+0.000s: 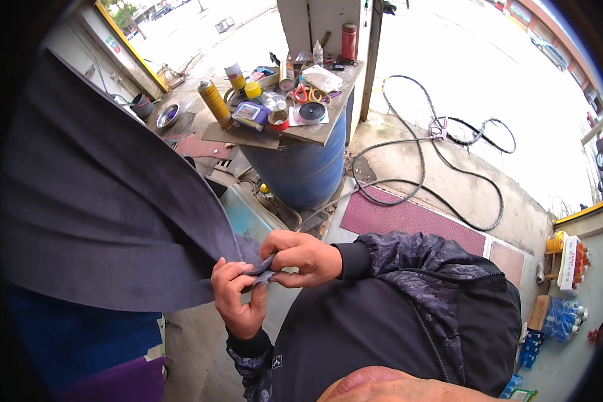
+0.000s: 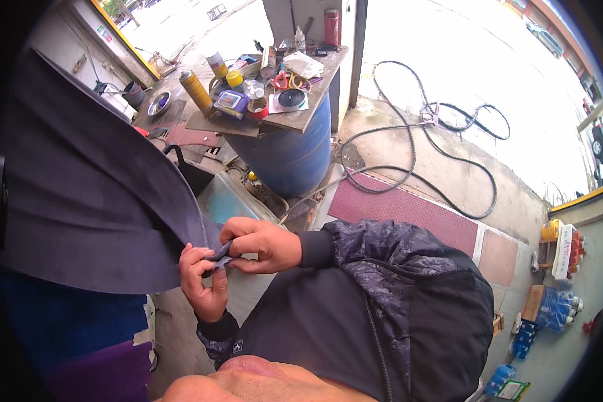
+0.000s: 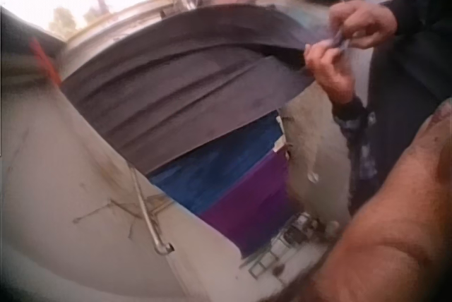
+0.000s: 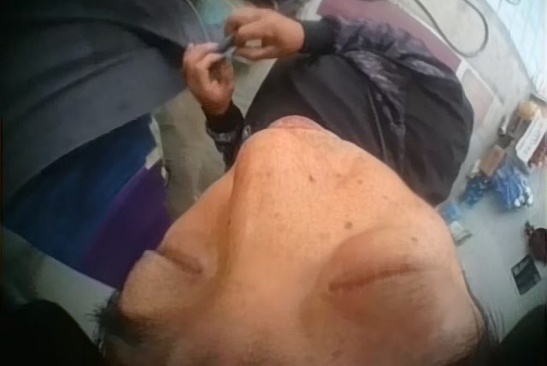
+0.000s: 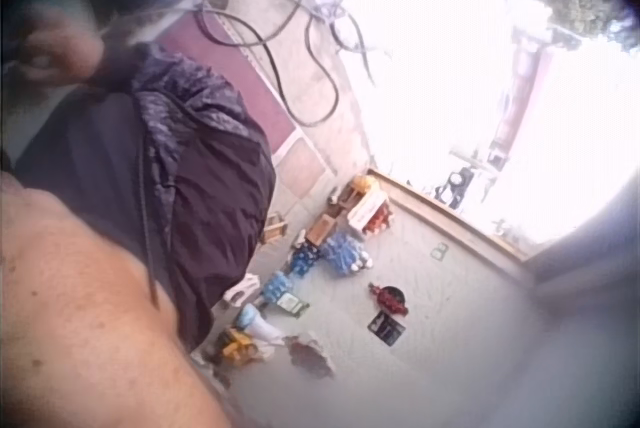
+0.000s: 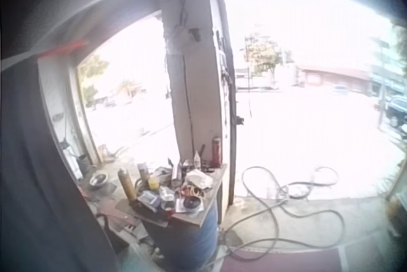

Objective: The person inspects the edges of two large fabric pieces, first purple then dark gray, by hand. They hold the fabric up, pinch and rub the edges, and examine the seams closely.

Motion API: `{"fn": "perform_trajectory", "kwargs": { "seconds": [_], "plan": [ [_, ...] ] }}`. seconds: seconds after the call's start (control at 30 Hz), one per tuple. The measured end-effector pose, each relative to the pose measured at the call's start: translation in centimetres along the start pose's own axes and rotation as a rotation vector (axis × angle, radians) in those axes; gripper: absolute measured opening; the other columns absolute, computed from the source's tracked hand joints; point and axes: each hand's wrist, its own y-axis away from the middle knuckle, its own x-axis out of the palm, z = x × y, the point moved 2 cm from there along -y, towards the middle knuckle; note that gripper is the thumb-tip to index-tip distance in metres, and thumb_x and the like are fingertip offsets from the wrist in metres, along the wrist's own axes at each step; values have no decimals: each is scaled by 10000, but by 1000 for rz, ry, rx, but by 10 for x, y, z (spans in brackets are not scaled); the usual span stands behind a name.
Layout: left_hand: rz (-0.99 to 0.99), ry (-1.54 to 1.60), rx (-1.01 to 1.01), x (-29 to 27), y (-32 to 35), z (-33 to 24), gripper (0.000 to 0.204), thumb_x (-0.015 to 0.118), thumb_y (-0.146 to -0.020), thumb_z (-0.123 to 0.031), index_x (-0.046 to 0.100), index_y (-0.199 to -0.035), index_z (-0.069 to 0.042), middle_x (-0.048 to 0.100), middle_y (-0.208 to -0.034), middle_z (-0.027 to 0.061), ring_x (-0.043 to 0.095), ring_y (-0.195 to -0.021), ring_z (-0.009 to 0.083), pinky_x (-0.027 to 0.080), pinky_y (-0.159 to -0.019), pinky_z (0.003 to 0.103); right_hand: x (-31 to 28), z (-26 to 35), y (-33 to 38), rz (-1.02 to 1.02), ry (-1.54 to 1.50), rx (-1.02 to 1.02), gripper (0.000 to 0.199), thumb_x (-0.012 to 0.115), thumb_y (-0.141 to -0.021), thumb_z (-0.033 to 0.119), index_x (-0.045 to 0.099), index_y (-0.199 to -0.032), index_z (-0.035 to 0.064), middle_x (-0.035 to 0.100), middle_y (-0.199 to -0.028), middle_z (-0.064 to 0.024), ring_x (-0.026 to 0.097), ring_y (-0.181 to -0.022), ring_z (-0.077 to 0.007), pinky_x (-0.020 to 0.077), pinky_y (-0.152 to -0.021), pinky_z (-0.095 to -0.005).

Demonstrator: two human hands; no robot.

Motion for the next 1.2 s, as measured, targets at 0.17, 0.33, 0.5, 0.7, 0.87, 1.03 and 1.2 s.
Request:
{"fn": "perform_trajectory", "kwargs": {
  "seconds": [0.17,0.33,0.5,0.7,0.87,1.03,1.2],
  "plan": [
    [77,-49,-3,3,-4,2,355,915,-864,-303,672,-1032,-106,734,-1200,75,704,-1179,341,461,-1170,590,1,-1,-1,7,-74,43,157,796,-908,5,656,-977,20,653,-1149,-162,663,-993,-341,552,-849,-405],
    [28,-80,-30,-5,4,9,229,869,-904,-196,693,-1033,-128,713,-1077,41,711,-1068,299,502,-1121,553,4,-3,-1,25,-48,170,186,746,-831,-66,637,-954,21,650,-1128,-158,679,-982,-298,555,-848,-377],
    [-58,-65,-26,-6,5,10,222,868,-914,-189,692,-1038,-135,708,-1056,33,712,-1041,282,519,-1102,535,11,-7,-3,72,-84,199,188,758,-849,-48,633,-969,26,647,-1154,-147,671,-985,-285,560,-879,-378],
    [-85,-78,-47,-5,10,11,280,906,-894,-184,673,-1031,-111,703,-1031,44,716,-1022,265,513,-1128,537,15,-18,-1,99,-81,265,190,768,-870,-34,629,-980,34,663,-1171,-135,688,-1007,-292,567,-890,-386],
    [-113,-110,-98,-3,16,15,333,945,-843,-182,648,-978,-116,690,-997,37,711,-986,249,516,-1122,537,11,-23,0,93,-62,341,187,773,-876,-25,623,-972,31,701,-1140,-130,708,-996,-296,568,-899,-384],
    [-78,-117,-160,-6,23,20,391,968,-809,-254,625,-931,-111,680,-926,34,703,-931,247,518,-1118,541,11,-24,-1,22,-83,300,196,772,-873,-27,609,-962,36,705,-1121,-127,709,-983,-294,564,-891,-385],
    [15,-107,-208,-5,24,21,437,957,-818,-357,625,-949,-104,691,-939,39,708,-929,259,511,-1127,551,10,-25,-2,28,-109,271,235,785,-860,-28,586,-954,55,675,-1113,-117,685,-991,-279,556,-877,-388]
  ]
}}
